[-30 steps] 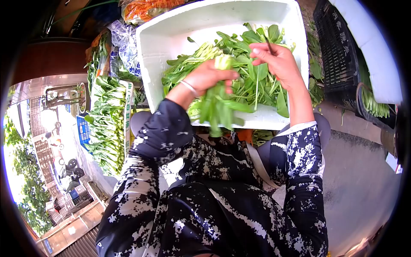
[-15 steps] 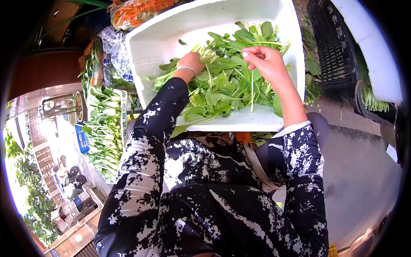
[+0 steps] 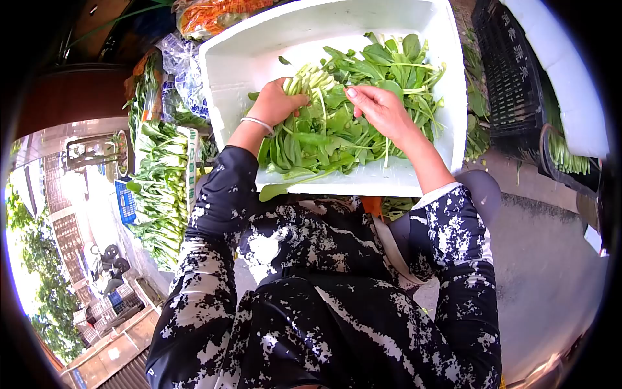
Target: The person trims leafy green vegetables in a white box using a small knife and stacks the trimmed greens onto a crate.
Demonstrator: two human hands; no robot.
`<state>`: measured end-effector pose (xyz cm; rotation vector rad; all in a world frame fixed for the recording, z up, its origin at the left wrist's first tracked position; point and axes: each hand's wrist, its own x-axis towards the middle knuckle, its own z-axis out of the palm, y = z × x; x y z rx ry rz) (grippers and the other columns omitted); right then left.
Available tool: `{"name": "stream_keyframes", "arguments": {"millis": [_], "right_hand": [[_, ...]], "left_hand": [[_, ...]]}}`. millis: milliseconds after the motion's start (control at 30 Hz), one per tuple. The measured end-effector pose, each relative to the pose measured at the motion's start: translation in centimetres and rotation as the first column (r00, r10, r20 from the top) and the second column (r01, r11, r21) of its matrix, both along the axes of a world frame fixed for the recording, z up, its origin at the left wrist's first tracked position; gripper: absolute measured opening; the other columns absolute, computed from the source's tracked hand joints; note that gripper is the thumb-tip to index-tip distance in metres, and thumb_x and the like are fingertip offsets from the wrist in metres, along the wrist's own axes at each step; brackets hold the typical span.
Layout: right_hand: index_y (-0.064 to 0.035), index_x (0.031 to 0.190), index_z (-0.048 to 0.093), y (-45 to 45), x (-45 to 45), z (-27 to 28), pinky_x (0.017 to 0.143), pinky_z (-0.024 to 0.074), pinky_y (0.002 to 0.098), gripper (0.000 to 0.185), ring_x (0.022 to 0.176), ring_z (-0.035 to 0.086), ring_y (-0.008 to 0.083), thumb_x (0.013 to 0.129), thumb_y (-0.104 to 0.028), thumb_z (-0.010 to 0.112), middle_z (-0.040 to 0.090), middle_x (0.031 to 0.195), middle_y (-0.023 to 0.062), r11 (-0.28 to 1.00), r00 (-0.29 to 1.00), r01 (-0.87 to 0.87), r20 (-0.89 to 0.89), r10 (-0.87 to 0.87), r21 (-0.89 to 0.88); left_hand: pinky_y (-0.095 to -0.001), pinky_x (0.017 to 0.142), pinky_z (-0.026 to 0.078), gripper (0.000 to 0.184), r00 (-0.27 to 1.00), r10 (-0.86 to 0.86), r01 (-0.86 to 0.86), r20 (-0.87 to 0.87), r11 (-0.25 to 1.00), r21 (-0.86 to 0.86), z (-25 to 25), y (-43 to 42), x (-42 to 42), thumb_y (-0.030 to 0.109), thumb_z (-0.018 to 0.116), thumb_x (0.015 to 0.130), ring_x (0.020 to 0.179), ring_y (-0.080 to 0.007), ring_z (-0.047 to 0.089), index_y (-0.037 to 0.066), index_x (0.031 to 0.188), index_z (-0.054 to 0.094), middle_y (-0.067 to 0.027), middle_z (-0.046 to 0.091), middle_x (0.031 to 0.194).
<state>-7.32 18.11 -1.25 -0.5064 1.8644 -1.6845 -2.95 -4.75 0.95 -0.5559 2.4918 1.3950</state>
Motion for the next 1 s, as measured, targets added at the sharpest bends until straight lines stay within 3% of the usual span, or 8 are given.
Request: {"name": "stream_keyframes", "arguments": {"millis": [100, 267, 467, 567, 667, 767, 800, 1000], "right_hand": [[0.0009, 0.109, 0.058, -0.2, 0.2, 0.0, 0.058, 0.0417, 0.0228, 0.048, 0.066, 0.053, 0.0083, 0.088, -0.041, 0.051, 0.057, 0.070, 0.0014, 1.000, 0.999, -0.028, 0.044, 0.028, 0.005], [-0.0052, 0.123, 0.050, -0.6, 0.8, -0.8, 0.048, 0.0298, 0.0172, 0.043, 0.055, 0.037, 0.0032, 0.092, -0.034, 0.048, 0.050, 0.069, -0.0027, 0.990, 0.994, -0.063, 0.078, 0.073, -0.124], [-0.0069, 0.121, 0.053, -0.8, 1.0, -0.8, 0.046, 0.0284, 0.0169, 0.041, 0.053, 0.035, 0.0032, 0.090, -0.034, 0.051, 0.044, 0.062, -0.0046, 0.971, 0.978, -0.052, 0.187, 0.097, -0.233], [-0.0089, 0.117, 0.057, 0.1, -0.1, 0.1, 0.043, 0.0254, 0.0171, 0.037, 0.050, 0.032, 0.0028, 0.091, -0.034, 0.050, 0.037, 0.058, -0.0064, 0.997, 0.980, 0.007, 0.200, 0.009, -0.080], [-0.0117, 0.115, 0.058, 0.7, -0.9, 0.2, 0.039, 0.0237, 0.0176, 0.035, 0.046, 0.031, 0.0031, 0.090, -0.035, 0.050, 0.037, 0.057, -0.0072, 0.934, 0.896, 0.319, 0.374, -0.242, -0.161], [-0.0105, 0.112, 0.059, 0.5, -1.0, 0.5, 0.039, 0.0247, 0.0177, 0.035, 0.046, 0.032, 0.0030, 0.089, -0.037, 0.052, 0.040, 0.058, -0.0068, 0.885, 0.821, 0.458, 0.422, -0.385, -0.083], [-0.0094, 0.099, 0.061, 0.4, -1.0, 0.2, 0.039, 0.0257, 0.0175, 0.032, 0.047, 0.035, 0.0024, 0.087, -0.039, 0.055, 0.043, 0.060, -0.0059, 0.884, 0.825, 0.458, 0.413, -0.385, -0.090], [-0.0103, 0.081, 0.056, 0.5, -1.4, -1.3, 0.040, 0.0257, 0.0173, 0.031, 0.047, 0.035, 0.0018, 0.084, -0.041, 0.058, 0.044, 0.061, -0.0056, 0.949, 0.903, 0.301, 0.346, -0.253, -0.091]], "left_hand": [[-0.0245, 0.051, 0.045, 0.027, 0.999, -0.034, 0.038, 0.036, 0.989, -0.141, 0.1, 0.1, 0.7, 0.014, 0.068, 0.070, 0.050, -0.0091, 0.054, -0.001, 0.090, 0.058, -0.0042, 0.062, 0.068], [-0.0213, 0.049, 0.042, 0.034, 0.998, -0.061, 0.051, 0.032, 0.970, 0.237, 1.0, 2.3, 1.6, 0.021, 0.075, 0.072, 0.050, -0.0073, 0.051, 0.002, 0.095, 0.059, -0.0024, 0.062, 0.071], [-0.0202, 0.046, 0.041, 0.029, 0.987, -0.149, 0.126, 0.062, 0.953, 0.277, 2.0, 3.6, 1.7, 0.015, 0.073, 0.074, 0.051, -0.0074, 0.052, 0.000, 0.094, 0.058, -0.0021, 0.060, 0.069], [-0.0210, 0.049, 0.044, 0.028, 0.984, -0.139, 0.102, 0.114, 0.953, 0.284, 2.8, 2.3, 2.2, 0.012, 0.071, 0.074, 0.055, -0.0078, 0.054, 0.000, 0.094, 0.057, -0.0031, 0.062, 0.073], [-0.0189, 0.051, 0.044, 0.031, 0.994, -0.084, 0.071, 0.067, 0.981, 0.183, 3.6, -0.7, 2.8, 0.020, 0.075, 0.069, 0.056, -0.0063, 0.054, 0.005, 0.093, 0.061, -0.0008, 0.062, 0.072], [-0.0291, 0.061, 0.049, 0.027, 0.985, -0.165, 0.170, 0.041, 0.958, -0.229, 3.6, -4.5, 2.2, 0.020, 0.067, 0.072, 0.064, -0.0166, 0.061, 0.004, 0.093, 0.062, -0.0087, 0.064, 0.075], [-0.0361, 0.068, 0.049, 0.030, 0.964, -0.266, 0.246, 0.018, 0.861, -0.444, 3.8, -5.0, 1.8, 0.024, 0.064, 0.070, 0.071, -0.0275, 0.063, 0.004, 0.092, 0.061, -0.0155, 0.064, 0.079], [-0.0395, 0.076, 0.048, 0.044, 0.916, -0.233, 0.398, 0.326, 0.614, -0.681, -1.1, -1.6, -1.8, 0.040, 0.062, 0.070, 0.084, -0.0325, 0.061, 0.004, 0.094, 0.062, -0.0182, 0.063, 0.089]]}}
